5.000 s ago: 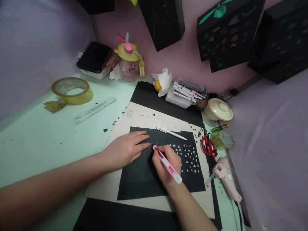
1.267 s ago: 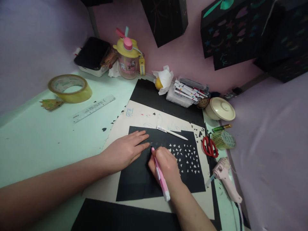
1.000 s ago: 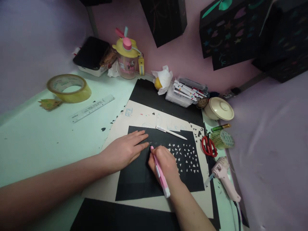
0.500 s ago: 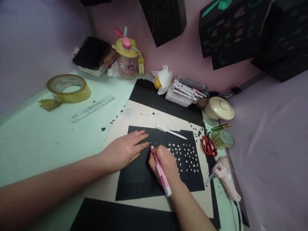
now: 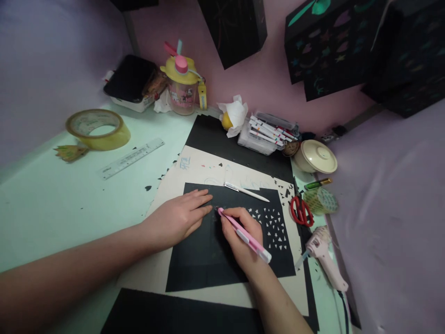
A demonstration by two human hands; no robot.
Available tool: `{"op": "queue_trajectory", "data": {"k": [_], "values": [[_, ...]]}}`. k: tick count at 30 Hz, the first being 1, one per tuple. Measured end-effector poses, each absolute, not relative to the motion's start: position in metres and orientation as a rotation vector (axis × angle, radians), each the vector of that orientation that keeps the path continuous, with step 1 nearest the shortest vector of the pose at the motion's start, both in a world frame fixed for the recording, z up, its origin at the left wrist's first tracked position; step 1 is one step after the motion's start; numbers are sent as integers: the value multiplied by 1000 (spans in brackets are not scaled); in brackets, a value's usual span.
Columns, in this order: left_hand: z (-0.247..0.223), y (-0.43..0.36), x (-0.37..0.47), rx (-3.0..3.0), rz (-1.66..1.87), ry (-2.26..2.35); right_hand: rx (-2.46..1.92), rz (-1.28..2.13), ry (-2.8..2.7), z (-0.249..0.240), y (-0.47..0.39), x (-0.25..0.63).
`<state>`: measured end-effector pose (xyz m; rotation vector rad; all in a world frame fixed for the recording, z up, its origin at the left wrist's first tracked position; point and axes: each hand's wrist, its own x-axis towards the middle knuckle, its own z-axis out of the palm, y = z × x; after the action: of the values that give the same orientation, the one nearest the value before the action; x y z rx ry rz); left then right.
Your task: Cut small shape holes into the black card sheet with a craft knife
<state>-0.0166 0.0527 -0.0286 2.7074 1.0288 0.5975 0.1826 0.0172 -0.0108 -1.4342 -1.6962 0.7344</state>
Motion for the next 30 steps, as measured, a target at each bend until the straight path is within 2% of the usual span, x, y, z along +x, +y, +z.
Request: {"op": "queue_trajectory", "data": {"k": [5, 30], "values": [[-29, 53, -16, 2721, 591, 1042, -1359, 835, -1675, -4, 21, 186], [-29, 52, -15, 2698, 613, 1037, -1531, 808, -1682, -8, 22, 181]]}}
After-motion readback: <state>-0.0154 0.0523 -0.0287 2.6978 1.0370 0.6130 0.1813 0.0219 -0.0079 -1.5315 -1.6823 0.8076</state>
